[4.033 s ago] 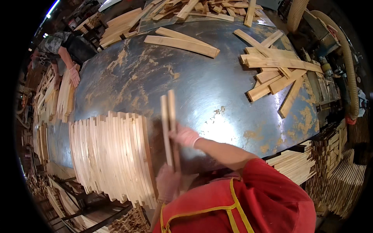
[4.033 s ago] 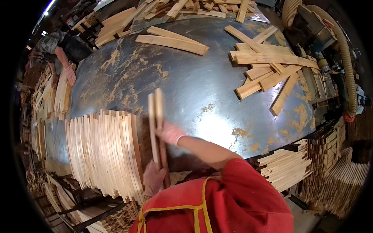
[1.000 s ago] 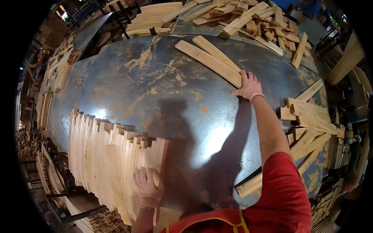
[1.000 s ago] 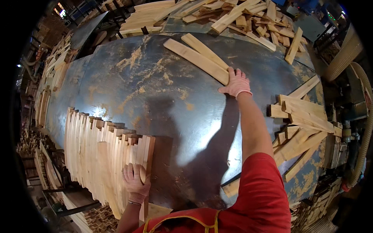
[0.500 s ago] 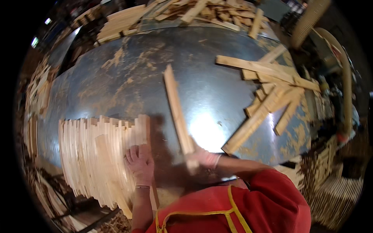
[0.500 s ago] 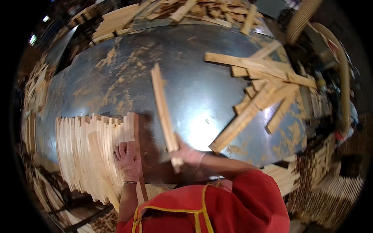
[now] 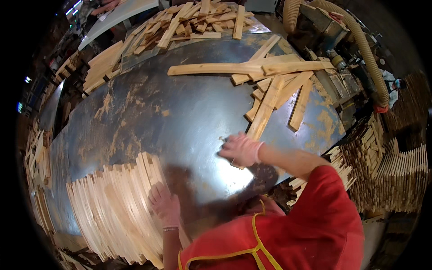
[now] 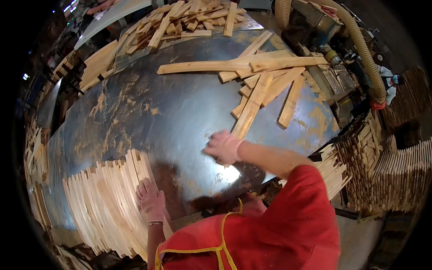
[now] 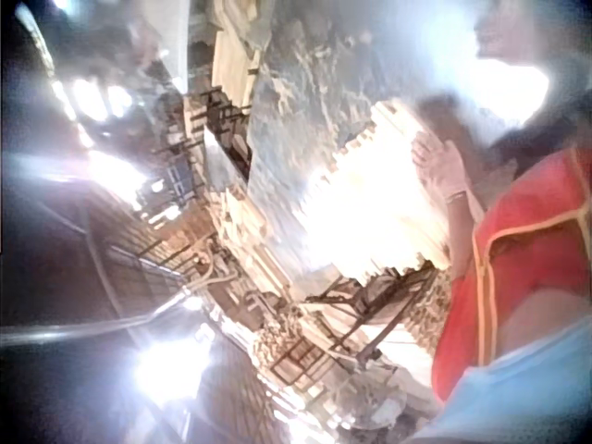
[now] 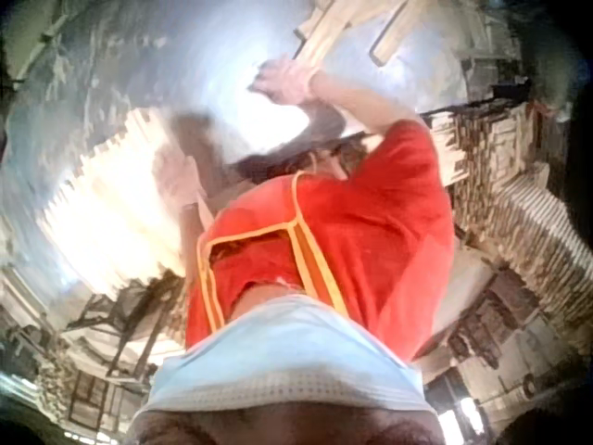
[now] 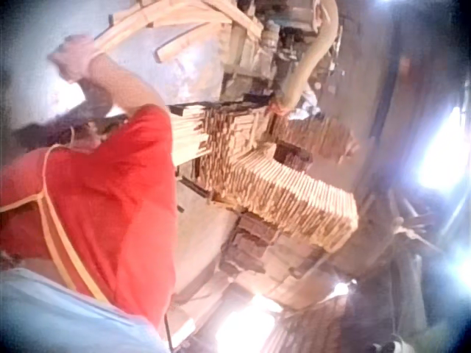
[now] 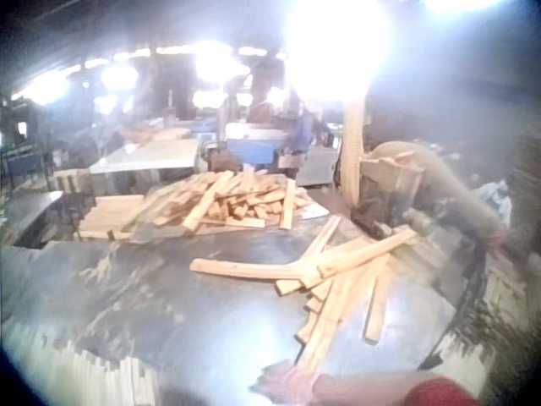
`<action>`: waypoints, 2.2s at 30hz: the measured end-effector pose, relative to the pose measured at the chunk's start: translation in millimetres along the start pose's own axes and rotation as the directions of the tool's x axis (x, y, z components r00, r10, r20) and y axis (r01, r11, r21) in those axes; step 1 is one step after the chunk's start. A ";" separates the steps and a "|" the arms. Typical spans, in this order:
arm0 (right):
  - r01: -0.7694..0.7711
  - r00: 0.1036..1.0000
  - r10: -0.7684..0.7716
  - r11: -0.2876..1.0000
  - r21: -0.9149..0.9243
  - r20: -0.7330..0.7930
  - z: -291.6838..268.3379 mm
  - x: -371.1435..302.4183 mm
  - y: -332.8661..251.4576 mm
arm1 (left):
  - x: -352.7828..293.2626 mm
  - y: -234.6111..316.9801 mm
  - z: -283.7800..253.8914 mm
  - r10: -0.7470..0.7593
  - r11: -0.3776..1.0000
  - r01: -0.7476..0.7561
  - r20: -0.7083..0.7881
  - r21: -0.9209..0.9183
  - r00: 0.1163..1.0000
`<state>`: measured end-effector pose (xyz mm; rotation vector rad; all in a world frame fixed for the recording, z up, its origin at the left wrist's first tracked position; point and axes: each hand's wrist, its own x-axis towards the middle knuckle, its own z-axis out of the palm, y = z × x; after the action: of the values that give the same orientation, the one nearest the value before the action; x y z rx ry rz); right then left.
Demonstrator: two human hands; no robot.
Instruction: The person picks up thin wooden planks from a pile on a metal table and stacks them neatly. They repeatedly gather the planks by hand and align them into a growing stack on the left side of the table.
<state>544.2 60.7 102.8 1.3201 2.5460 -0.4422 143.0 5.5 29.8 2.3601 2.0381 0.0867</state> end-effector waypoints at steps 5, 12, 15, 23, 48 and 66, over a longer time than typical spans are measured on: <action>0.035 0.992 0.005 0.949 -0.313 0.125 37.4 -19.7 70.8 | 28.4 91.6 -4.6 0.320 0.926 -0.334 -0.103 -0.174 0.942; -0.120 0.884 0.149 0.988 0.093 -0.443 -68.9 28.4 180.0 | 66.8 201.1 -0.9 0.371 0.902 -0.293 0.219 -0.318 0.903; -0.608 0.766 0.539 0.785 -0.122 -0.351 -62.7 11.7 314.6 | 75.9 201.2 14.7 0.279 0.957 -0.217 0.404 -0.192 0.871; -0.565 0.811 0.575 0.818 0.110 -0.108 -93.5 105.6 348.4 | 49.0 166.8 -50.0 0.137 0.854 0.329 0.784 -0.404 0.606; -0.367 0.923 0.073 0.470 0.803 0.379 80.8 95.8 -175.6 | -72.0 41.6 -74.9 -0.108 0.947 0.201 0.340 -0.252 0.934; -0.367 0.929 0.351 0.911 -0.188 -0.115 24.5 -22.9 193.3 | 0.9 155.6 -22.6 0.271 0.941 -0.255 0.046 -0.221 0.961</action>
<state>718.0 140.0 58.0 1.7017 2.2558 -0.0511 295.6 -16.8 60.7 2.4410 1.5805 0.2062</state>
